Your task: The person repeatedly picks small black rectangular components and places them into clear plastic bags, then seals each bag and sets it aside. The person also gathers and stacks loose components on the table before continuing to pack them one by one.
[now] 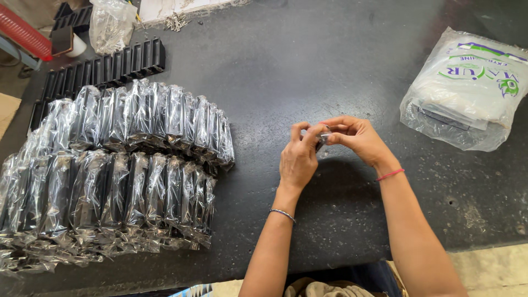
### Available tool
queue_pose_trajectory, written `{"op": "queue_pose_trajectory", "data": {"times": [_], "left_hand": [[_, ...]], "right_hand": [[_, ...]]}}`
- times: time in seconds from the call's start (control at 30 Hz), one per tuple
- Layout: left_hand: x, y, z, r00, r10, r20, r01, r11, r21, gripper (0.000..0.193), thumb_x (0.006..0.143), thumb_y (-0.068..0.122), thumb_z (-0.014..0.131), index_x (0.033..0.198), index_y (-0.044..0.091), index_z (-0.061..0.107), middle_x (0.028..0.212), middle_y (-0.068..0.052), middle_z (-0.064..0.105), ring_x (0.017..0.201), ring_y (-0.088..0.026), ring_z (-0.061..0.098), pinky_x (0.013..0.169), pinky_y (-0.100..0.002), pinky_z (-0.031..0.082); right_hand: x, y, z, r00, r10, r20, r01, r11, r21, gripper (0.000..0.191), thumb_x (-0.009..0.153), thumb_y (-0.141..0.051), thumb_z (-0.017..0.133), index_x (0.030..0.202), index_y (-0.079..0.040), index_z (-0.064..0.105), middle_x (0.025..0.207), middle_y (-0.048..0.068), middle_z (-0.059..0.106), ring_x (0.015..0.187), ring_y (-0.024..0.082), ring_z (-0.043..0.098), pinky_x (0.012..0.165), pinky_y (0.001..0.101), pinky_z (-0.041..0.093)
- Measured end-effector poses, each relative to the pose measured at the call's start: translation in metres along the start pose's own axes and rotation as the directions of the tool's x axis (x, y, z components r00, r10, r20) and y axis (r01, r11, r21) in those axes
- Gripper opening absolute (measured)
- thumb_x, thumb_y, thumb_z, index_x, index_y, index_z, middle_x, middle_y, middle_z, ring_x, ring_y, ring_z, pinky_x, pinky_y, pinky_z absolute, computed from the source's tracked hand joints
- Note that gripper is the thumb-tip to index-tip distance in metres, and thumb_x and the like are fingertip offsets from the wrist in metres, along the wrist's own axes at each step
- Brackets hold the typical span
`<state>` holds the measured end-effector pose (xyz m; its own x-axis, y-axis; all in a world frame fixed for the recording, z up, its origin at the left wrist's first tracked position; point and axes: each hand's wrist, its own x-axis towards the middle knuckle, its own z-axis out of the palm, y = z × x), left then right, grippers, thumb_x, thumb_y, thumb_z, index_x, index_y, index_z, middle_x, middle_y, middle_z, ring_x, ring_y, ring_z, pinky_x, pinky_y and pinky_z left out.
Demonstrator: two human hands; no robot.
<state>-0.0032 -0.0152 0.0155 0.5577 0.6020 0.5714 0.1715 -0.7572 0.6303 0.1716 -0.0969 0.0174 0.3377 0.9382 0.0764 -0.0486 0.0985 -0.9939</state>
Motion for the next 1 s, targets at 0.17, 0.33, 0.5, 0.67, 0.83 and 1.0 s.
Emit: {"op": "queue_pose_trajectory", "data": {"times": [0.17,0.33,0.5,0.67,0.83,1.0], "left_hand": [[-0.001,-0.001,0.002,0.999,0.046,-0.011,-0.045,0.999,0.03,0.042,0.095,0.002,0.066,0.129,0.026,0.059,0.122,-0.004,0.057,0.087,-0.03,0.073,0.068,-0.044,0.058],[-0.002,-0.003,0.005,0.999,0.008,-0.033,-0.009,0.999,-0.037,0.043,0.096,0.007,0.069,0.131,0.022,0.05,0.128,-0.006,0.054,0.087,-0.03,0.073,0.068,-0.043,0.059],[-0.003,-0.005,0.008,0.999,0.027,-0.047,-0.028,0.999,-0.019,0.037,0.098,0.009,0.069,0.128,0.022,0.05,0.129,-0.004,0.052,0.086,-0.024,0.073,0.065,-0.039,0.06],[-0.003,-0.004,0.006,0.998,0.041,-0.049,-0.041,0.999,-0.004,0.037,0.099,0.006,0.067,0.129,0.026,0.055,0.131,-0.004,0.049,0.085,-0.019,0.072,0.065,-0.036,0.062],[-0.002,-0.001,0.004,0.999,0.032,-0.043,-0.03,0.999,0.035,0.04,0.098,0.005,0.065,0.131,0.028,0.059,0.131,-0.006,0.049,0.082,-0.021,0.071,0.063,-0.037,0.062],[0.0,0.001,0.0,0.999,0.004,-0.037,-0.002,0.999,0.038,0.036,0.099,0.007,0.065,0.128,0.026,0.058,0.132,-0.007,0.05,0.082,-0.022,0.072,0.061,-0.037,0.061]], "right_hand": [[-0.003,-0.003,0.005,0.998,-0.049,-0.03,0.046,0.997,-0.067,0.025,0.095,-0.012,0.071,0.118,-0.002,0.074,0.11,0.007,0.076,0.101,0.015,0.072,0.082,0.0304,0.062],[-0.002,0.001,0.008,0.987,-0.155,-0.033,0.149,0.977,-0.15,0.021,0.099,-0.011,0.067,0.117,-0.002,0.074,0.108,0.005,0.075,0.098,0.012,0.071,0.082,0.0292,0.062],[-0.002,0.004,0.017,0.964,-0.24,-0.113,0.19,0.922,-0.337,0.017,0.103,-0.01,0.064,0.116,-0.003,0.072,0.098,0.004,0.075,0.088,0.009,0.067,0.076,0.0249,0.056],[-0.004,0.003,0.03,0.928,-0.321,-0.191,0.195,0.852,-0.486,0.014,0.102,-0.011,0.064,0.113,-0.002,0.065,0.092,0.003,0.074,0.083,0.008,0.069,0.072,0.0233,0.054],[0.002,0.012,0.029,0.943,-0.255,-0.215,0.207,0.952,-0.225,0.011,0.103,-0.012,0.064,0.11,-0.004,0.06,0.09,0.004,0.073,0.083,0.009,0.068,0.072,0.0248,0.057],[0.011,0.026,0.016,0.976,-0.14,-0.166,0.142,0.99,-0.001,0.01,0.102,-0.014,0.065,0.108,-0.006,0.066,0.093,0.004,0.075,0.086,0.01,0.07,0.073,0.0276,0.06]]}}
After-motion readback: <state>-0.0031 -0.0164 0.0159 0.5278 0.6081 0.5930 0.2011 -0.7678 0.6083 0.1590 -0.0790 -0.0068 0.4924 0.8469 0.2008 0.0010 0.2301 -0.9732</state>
